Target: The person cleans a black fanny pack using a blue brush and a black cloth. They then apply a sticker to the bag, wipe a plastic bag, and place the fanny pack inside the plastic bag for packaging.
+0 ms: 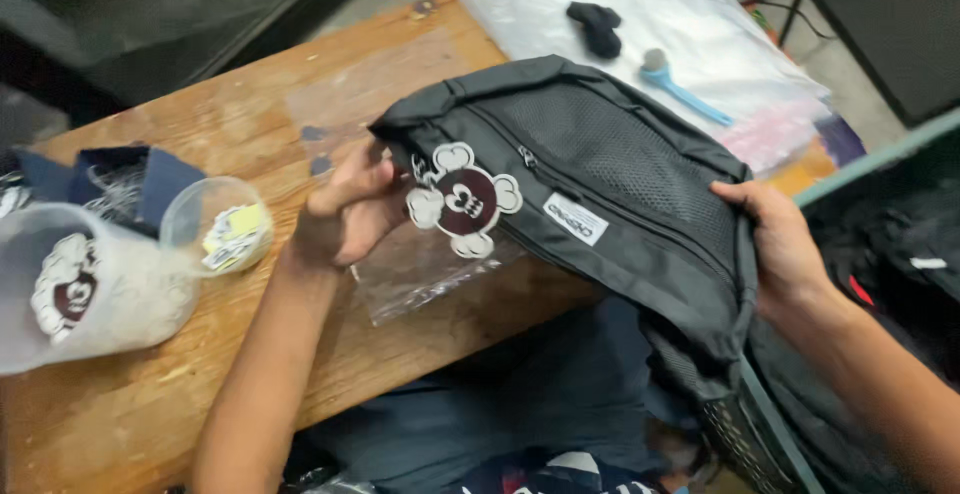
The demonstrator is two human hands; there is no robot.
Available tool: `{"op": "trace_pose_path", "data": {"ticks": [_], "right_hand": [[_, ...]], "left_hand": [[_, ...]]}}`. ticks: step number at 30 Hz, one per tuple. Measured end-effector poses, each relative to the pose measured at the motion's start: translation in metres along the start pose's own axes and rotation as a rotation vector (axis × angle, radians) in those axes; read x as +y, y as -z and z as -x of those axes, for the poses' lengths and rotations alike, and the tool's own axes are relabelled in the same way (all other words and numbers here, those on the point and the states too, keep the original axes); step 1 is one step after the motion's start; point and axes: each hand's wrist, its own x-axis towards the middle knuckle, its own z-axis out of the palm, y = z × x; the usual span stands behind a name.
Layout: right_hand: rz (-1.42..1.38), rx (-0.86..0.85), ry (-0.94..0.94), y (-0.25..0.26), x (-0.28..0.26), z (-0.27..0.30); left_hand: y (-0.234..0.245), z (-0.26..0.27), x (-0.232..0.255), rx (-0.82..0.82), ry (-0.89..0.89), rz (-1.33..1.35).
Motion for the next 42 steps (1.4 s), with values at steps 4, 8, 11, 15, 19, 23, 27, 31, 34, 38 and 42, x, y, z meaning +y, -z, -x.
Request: {"op": "trace_pose_path", "data": {"ticks": [4, 8, 11, 15, 19, 23, 27, 31, 34, 38, 42], "right_hand": [[0.03, -0.141, -0.098, -0.061, 0.032, -0.008], [0.175, -0.282, 0.201, -0.07, 0.081, -0.043], [0.417, -0.323, 0.319, -0.067, 0.087, -0.053], [0.636, -0.352, 0.326, -0.072, 0.08, -0.056], [0.646, -0.347, 0.246, -0.071, 0.079, -0.062], [0.568, -0.357, 0.16, -0.069, 0.08, -0.072], [0.572, -0.376, 0.183, -0.073, 0.076, -0.059], [0.511, -0.394, 0.18, -0.082, 0.076, -0.048], [0.42, -0.393, 0.194, -0.095, 0.064, -0.031], [0.328, -0.401, 0.156, -0.103, 0.053, -0.019], [0.308, -0.417, 0.056, -0.107, 0.054, -0.016]], "left_hand": [[0.021, 0.027, -0.011, 0.323, -0.11, -0.18], [0.055, 0.028, -0.031, 0.701, -0.315, -0.598], [0.078, 0.03, -0.057, 0.833, -0.301, -0.761], [0.068, 0.006, -0.051, 0.912, 0.044, -0.942], [0.036, 0.019, -0.005, 0.799, 0.216, -0.776], [0.054, 0.037, -0.01, 0.72, 0.214, -0.575], [0.085, 0.043, -0.03, 0.705, -0.011, -0.789], [0.071, 0.038, -0.038, 0.732, -0.107, -0.782], [0.054, 0.036, -0.034, 0.739, -0.113, -0.76], [0.061, 0.03, -0.052, 0.818, -0.247, -0.569], [0.051, 0.03, -0.063, 0.781, -0.388, -0.446]]}}
